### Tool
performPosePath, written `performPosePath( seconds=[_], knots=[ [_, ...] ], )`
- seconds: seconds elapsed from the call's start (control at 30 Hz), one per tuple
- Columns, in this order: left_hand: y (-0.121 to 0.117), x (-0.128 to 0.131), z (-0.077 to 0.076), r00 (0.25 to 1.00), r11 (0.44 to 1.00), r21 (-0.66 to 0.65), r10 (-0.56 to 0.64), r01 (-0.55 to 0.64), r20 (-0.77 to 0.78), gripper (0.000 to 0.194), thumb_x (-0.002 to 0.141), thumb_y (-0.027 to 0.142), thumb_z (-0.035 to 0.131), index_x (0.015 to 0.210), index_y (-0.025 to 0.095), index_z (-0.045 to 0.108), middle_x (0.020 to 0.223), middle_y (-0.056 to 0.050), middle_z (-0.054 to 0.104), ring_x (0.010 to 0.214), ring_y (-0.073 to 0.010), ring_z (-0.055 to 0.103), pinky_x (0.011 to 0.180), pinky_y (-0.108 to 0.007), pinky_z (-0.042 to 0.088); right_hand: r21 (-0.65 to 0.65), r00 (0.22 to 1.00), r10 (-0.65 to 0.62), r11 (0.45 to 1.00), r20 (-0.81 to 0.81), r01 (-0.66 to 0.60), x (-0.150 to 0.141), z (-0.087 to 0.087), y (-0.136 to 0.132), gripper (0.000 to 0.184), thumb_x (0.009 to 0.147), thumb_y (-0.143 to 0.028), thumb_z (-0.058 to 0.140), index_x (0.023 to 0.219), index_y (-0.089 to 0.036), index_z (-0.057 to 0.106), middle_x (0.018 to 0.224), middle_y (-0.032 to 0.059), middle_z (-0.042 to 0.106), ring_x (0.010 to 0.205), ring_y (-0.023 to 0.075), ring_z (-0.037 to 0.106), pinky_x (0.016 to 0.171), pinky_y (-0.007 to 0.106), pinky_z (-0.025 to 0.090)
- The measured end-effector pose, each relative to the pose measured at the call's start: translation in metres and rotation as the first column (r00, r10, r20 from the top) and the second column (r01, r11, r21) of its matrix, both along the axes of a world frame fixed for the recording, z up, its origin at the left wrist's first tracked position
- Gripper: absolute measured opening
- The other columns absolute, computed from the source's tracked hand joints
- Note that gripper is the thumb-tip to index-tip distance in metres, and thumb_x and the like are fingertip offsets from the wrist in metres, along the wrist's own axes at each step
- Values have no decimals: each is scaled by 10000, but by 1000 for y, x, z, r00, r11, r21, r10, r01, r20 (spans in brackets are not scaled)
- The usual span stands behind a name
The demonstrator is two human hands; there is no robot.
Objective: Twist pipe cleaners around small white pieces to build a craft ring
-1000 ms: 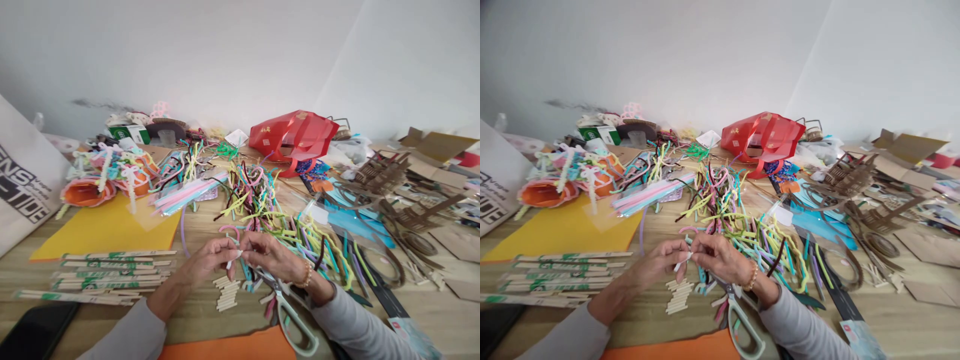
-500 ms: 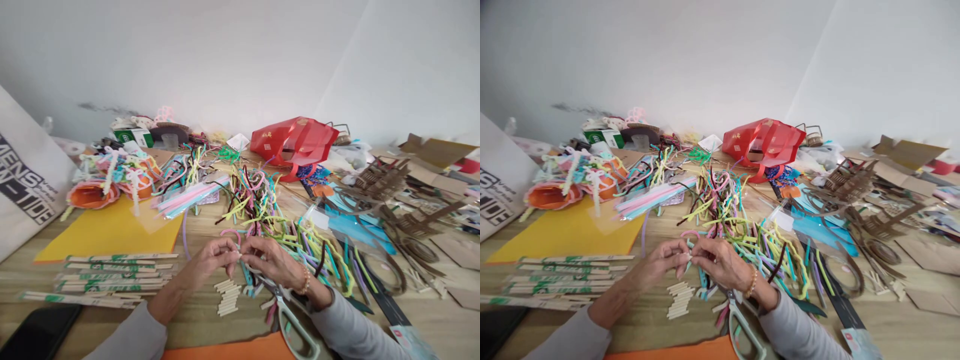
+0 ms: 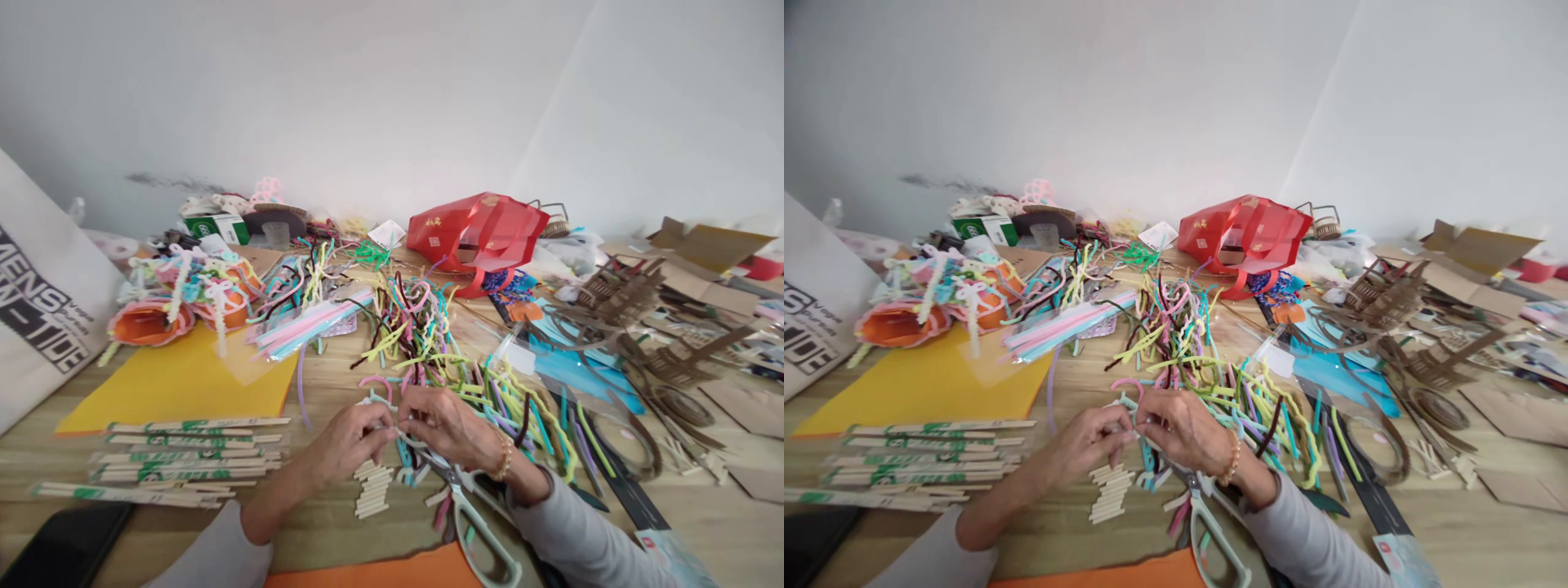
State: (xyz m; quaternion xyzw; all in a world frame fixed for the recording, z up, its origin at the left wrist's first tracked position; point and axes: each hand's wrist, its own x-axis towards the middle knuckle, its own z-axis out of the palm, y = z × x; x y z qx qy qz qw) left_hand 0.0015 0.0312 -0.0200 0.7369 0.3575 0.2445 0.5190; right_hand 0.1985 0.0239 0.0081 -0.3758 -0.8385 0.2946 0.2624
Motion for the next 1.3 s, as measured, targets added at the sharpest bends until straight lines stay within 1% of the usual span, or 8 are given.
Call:
performPosePath(
  seconds=[0.2,0.37,0.6,0.7,0.9,1.03,1.2,1.3],
  knots=[
    [-4,3,-3,978,921,369,177,-125,-112,289,930,347,381,889,179,612,653,-2,606,588,-142,555,579,-224,387,-25,982,-160,987,-105,158,-8,-4,-4,107,837,-155,514,735,-163,543,752,6,575,703,122,506,629,218,362],
    [-4,2,-14,946,811,557,297,-176,-133,252,945,299,369,926,188,594,721,-3,644,630,-136,595,629,-230,410,-282,942,-213,949,-259,137,-12,-13,-1,118,817,-183,538,703,-151,533,623,-35,482,563,81,417,514,191,318],
    [-2,0,-19,977,666,738,208,-109,-43,207,941,227,383,937,185,585,793,-28,679,715,-146,640,676,-240,459,-646,872,-226,752,-435,-128,-8,-23,8,263,783,-370,638,701,-136,552,565,-32,522,479,66,475,464,173,400],
    [-4,-1,-16,980,647,757,193,-88,-51,178,933,211,401,959,193,575,830,-32,687,765,-157,651,714,-253,470,-728,839,-250,647,-483,-226,-6,-22,9,286,747,-382,686,715,-123,570,610,-22,543,491,59,499,466,166,447],
    [-9,-2,-12,982,729,674,188,-121,-27,137,917,186,440,1012,209,536,894,-17,672,816,-143,645,761,-232,451,-780,781,-297,516,-550,-354,-3,-20,9,246,738,-313,716,820,-118,591,662,-22,551,513,46,528,479,138,474],
    [-12,0,-8,981,817,555,195,-160,-5,128,918,205,432,990,214,537,897,-16,653,820,-142,624,759,-233,436,-777,773,-294,506,-563,-373,-4,-22,9,243,734,-302,721,822,-123,583,664,-25,555,500,40,526,475,134,463],
    [-11,6,-6,963,941,206,255,-268,90,127,902,302,454,895,202,531,663,26,576,611,-126,554,626,-235,423,-707,789,-271,653,-551,-270,-8,-24,9,270,719,-348,725,757,-139,557,625,-42,523,482,47,486,461,154,417],
    [-7,8,-6,952,977,-86,211,-196,222,156,891,342,459,850,194,489,539,52,536,509,-116,511,546,-221,409,-606,799,-222,767,-559,-211,-10,-24,7,284,738,-381,700,745,-149,537,587,-52,487,478,53,429,463,172,362]
  ],
)
